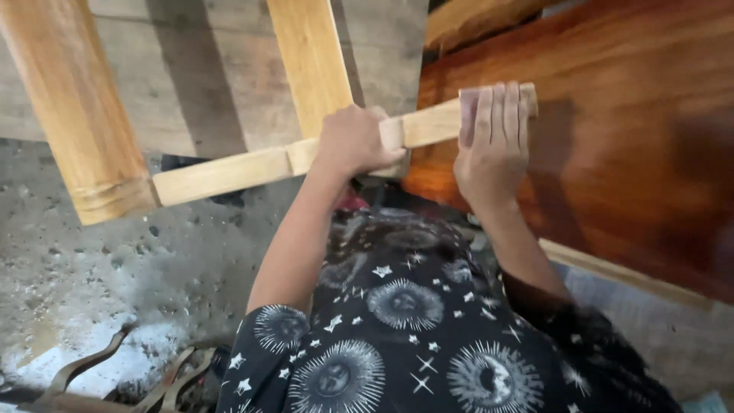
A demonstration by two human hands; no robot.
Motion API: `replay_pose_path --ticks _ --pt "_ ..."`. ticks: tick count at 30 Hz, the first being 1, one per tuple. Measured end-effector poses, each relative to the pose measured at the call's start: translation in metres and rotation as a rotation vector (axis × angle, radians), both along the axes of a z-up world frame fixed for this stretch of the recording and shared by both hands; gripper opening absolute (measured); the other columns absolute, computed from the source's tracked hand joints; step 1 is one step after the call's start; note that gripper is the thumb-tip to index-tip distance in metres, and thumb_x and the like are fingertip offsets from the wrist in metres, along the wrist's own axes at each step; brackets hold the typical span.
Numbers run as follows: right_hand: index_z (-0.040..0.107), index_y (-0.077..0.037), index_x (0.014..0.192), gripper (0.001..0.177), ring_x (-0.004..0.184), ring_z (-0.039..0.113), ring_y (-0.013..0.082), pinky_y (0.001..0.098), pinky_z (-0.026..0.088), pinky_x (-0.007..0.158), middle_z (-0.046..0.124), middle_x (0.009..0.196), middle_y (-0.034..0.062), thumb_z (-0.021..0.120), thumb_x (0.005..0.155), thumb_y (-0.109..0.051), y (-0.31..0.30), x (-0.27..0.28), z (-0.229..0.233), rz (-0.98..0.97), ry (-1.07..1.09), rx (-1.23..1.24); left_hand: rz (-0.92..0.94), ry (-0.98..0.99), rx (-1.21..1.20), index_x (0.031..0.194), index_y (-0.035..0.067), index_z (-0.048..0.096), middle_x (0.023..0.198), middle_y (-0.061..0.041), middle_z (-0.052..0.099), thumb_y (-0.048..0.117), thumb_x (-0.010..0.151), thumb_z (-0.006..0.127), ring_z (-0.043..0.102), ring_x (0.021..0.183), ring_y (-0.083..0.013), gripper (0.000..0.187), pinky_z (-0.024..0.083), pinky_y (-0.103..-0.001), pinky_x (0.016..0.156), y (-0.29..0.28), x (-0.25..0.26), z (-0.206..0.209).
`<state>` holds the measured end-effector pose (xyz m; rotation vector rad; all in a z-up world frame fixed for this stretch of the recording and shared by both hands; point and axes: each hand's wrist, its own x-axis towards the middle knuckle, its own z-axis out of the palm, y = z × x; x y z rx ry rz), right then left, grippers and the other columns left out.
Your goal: The person sands the wooden frame of a chair using a sanding block. They work on the legs and crossbars, holding the frame with one hand while sanding with the other, and occasionally repositioning the sanding block.
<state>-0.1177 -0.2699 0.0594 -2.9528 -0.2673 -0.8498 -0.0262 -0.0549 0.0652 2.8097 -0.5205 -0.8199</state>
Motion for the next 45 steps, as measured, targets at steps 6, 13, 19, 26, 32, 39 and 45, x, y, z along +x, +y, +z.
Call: replay_pose_path --ticks 6,13,19,26,32,39,45 --pt "0.049 0.007 0.148 0.045 0.142 0.045 0.0466 0.0553 0.036 0.122 0.049 0.15 0.029 0.065 0.109 -0.008 0.016 0.001 0.01 0.064 0.059 0.117 0.068 -0.037 -0.342 0.144 0.017 0.056 0.104 -0.028 0.072 0.045 0.089 0.038 0.065 0.098 -0.047 0.065 0.049 -0.054 0.085 0.002 0.001 0.001" --pt "0.067 -0.015 0.134 0.032 0.138 0.052 0.0223 0.0484 0.024 0.123 0.064 0.141 0.0024 0.057 0.104 -0.02 0.012 -0.01 -0.024 0.356 0.171 -0.03 0.369 -0.011 -0.339 0.155 0.011 0.039 0.114 -0.026 0.068 0.077 0.083 0.009 0.062 0.111 -0.0465 0.103 0.043 -0.053 0.094 -0.003 -0.004 0.025" --pt "0.072 -0.007 0.121 0.026 0.14 0.054 0.0269 0.0611 0.026 0.12 0.071 0.132 0.0075 0.065 0.099 -0.019 0.023 -0.003 -0.024 0.352 0.139 -0.065 0.488 -0.115 -0.441 0.151 0.012 0.045 0.113 -0.023 0.07 0.076 0.085 0.01 0.064 0.107 -0.0459 0.098 0.044 -0.051 0.092 -0.001 -0.013 0.009" --pt "0.064 -0.032 0.131 0.036 0.147 0.045 0.0283 0.064 0.018 0.121 0.057 0.15 -0.0024 0.054 0.096 -0.032 0.0 0.011 0.049 0.291 0.605 -0.333 0.617 -0.31 -0.667 0.14 0.013 0.059 0.129 -0.013 0.071 0.071 0.093 0.013 0.069 0.114 -0.0343 0.088 0.05 -0.044 0.097 0.007 -0.02 -0.013" --pt "0.073 -0.025 0.129 0.032 0.151 0.047 0.0255 0.0626 0.02 0.126 0.069 0.142 0.005 0.061 0.101 -0.036 -0.008 0.015 0.005 0.354 0.283 -0.351 0.629 -0.519 -1.126 0.087 0.017 0.079 0.049 0.006 0.04 0.027 0.097 0.054 0.048 0.047 -0.009 0.029 0.048 -0.021 0.067 0.031 -0.037 -0.101" --pt "0.073 -0.039 0.112 0.02 0.135 0.061 0.0274 0.0629 0.034 0.117 0.068 0.131 -0.01 0.061 0.097 -0.038 -0.017 0.028 0.067 0.473 0.381 -0.534 0.583 -0.496 -0.921 0.081 0.011 0.08 0.067 -0.001 0.074 0.017 0.082 0.045 0.066 0.061 -0.0138 0.036 0.046 -0.028 0.054 0.027 -0.037 -0.052" --pt "0.068 -0.047 0.111 0.035 0.115 0.058 0.0242 0.0507 0.04 0.103 0.065 0.107 -0.0119 0.076 0.083 -0.027 0.009 0.053 0.067 0.736 0.355 -0.636 0.62 -0.466 -1.066 0.076 0.007 0.078 0.058 0.0 0.067 0.007 0.079 0.044 0.046 0.047 -0.0085 0.034 0.028 -0.026 0.042 0.028 -0.038 -0.057"
